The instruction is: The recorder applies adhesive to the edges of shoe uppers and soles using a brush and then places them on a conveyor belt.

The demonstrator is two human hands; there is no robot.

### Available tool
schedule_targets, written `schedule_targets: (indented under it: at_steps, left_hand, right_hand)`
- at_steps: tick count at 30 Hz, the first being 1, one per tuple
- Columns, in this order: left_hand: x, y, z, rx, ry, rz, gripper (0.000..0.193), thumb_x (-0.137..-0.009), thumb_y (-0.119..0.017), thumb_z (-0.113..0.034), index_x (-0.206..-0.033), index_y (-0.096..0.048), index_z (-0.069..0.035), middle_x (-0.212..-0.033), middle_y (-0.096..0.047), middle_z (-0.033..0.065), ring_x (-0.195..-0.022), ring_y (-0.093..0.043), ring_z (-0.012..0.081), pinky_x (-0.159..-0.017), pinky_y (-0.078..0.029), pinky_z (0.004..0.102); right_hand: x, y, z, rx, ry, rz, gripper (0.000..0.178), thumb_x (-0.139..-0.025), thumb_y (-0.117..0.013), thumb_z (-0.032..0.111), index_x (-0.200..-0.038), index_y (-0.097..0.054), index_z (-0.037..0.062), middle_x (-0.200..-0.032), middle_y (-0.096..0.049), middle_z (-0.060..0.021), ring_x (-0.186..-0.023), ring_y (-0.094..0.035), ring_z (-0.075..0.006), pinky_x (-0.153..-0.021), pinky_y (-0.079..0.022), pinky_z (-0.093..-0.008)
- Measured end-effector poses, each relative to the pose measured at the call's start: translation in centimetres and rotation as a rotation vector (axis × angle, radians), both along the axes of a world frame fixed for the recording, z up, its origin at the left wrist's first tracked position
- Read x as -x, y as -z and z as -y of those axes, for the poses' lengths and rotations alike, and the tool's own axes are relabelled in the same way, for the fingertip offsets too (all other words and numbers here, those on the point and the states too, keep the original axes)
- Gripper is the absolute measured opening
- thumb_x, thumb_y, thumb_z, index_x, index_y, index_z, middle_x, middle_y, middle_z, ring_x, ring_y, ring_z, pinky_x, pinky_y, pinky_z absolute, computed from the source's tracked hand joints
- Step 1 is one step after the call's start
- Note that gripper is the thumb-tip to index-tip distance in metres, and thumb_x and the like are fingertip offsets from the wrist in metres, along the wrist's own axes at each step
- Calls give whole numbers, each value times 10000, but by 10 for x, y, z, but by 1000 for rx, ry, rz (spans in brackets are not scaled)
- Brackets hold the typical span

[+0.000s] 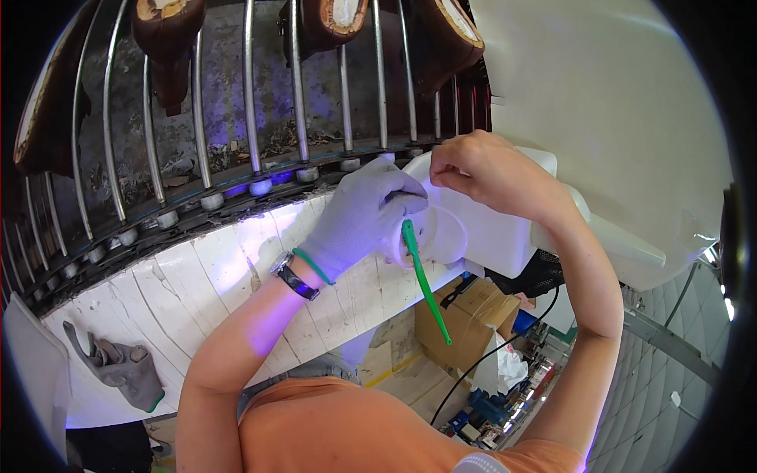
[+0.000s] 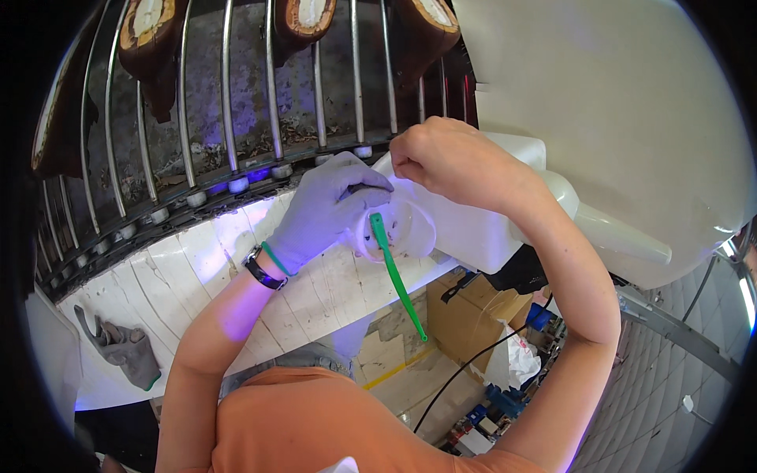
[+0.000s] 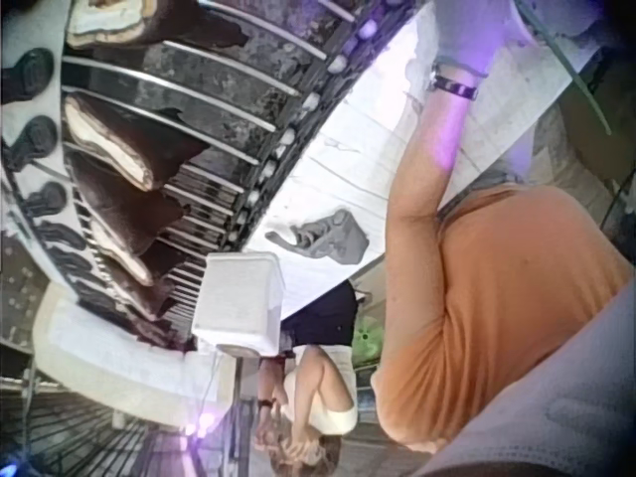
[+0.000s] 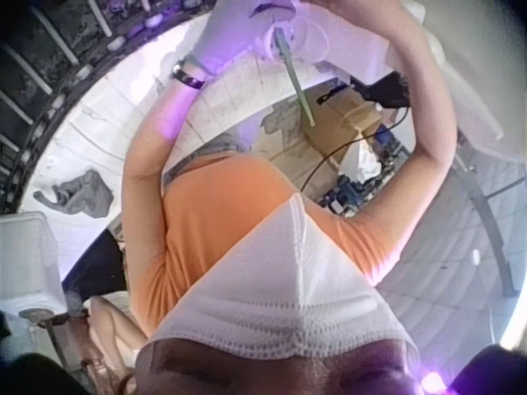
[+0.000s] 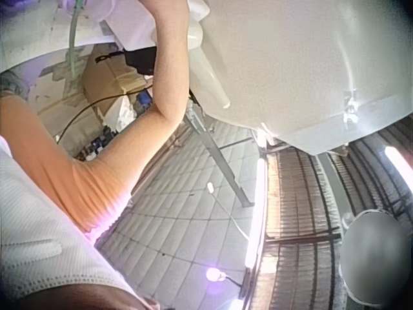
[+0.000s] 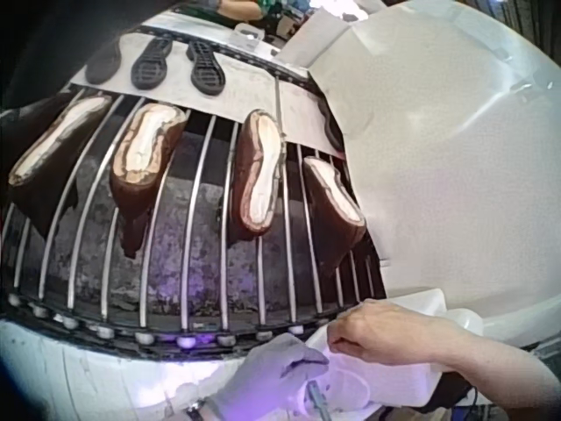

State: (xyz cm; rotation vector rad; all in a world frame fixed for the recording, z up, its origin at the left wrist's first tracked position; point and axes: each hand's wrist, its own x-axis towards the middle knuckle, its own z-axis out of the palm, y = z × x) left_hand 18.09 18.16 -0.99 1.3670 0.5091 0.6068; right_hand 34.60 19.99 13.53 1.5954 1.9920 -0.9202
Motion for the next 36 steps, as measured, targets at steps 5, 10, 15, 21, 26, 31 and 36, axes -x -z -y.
schedule_targets:
  at_steps: [5,10,15,21,26,31,36]
  left_hand:
    - [-2,-6,-7,-464,-76,111,135,-772,-650,-140,-878,-653,-56,-798,-558,86,-722,-569,257,-686,-449,353]
    - [-7,-7,3,-565,-191,108,113,-801,-628,-143,-819,-590,-38,-760,-517,104,-711,-550,299,-671,-437,389]
    - [-11,-7,13,69,-132,62,126,-872,-566,-125,-905,-561,-3,-805,-563,104,-743,-575,224,-708,-450,339]
    - [-8,-7,3,222,-153,30,151,-921,-522,-129,-984,-551,6,-781,-577,77,-768,-538,125,-710,-449,281]
    - [-1,-6,-1,278,-167,57,147,-930,-516,-131,-1006,-538,-7,-823,-565,52,-781,-533,110,-726,-443,260]
    - [9,-1,-18,485,-157,191,223,-921,-571,-186,-1051,-549,-7,-852,-595,91,-772,-575,114,-693,-473,281]
    - [26,17,-34,-218,37,73,388,-826,-663,-279,-1121,-607,-33,-971,-635,103,-832,-613,221,-774,-495,335]
  right_hand:
    - [3,2,0,-116,65,31,135,-837,-611,115,-812,-594,-17,-786,-613,-134,-736,-601,-329,-667,-471,-399]
    - [13,-5,8,-269,27,168,120,-849,-606,126,-825,-595,9,-822,-617,-110,-748,-595,-302,-726,-442,-398]
    - [15,-12,22,-269,12,102,63,-827,-622,93,-848,-633,34,-825,-641,-71,-810,-591,-257,-763,-437,-379]
    - [12,-8,13,11,110,68,81,-778,-663,92,-833,-686,38,-793,-674,-120,-825,-637,-294,-765,-465,-377]
    - [28,4,13,16,197,-29,97,-767,-673,104,-822,-669,23,-786,-663,-141,-800,-635,-321,-711,-482,-402]
    - [29,19,25,-69,244,-158,89,-789,-637,93,-773,-636,5,-753,-644,-155,-759,-620,-344,-687,-477,-412]
    - [32,17,27,-29,282,-77,111,-820,-593,93,-829,-601,-18,-793,-636,-178,-790,-604,-356,-689,-470,-424]
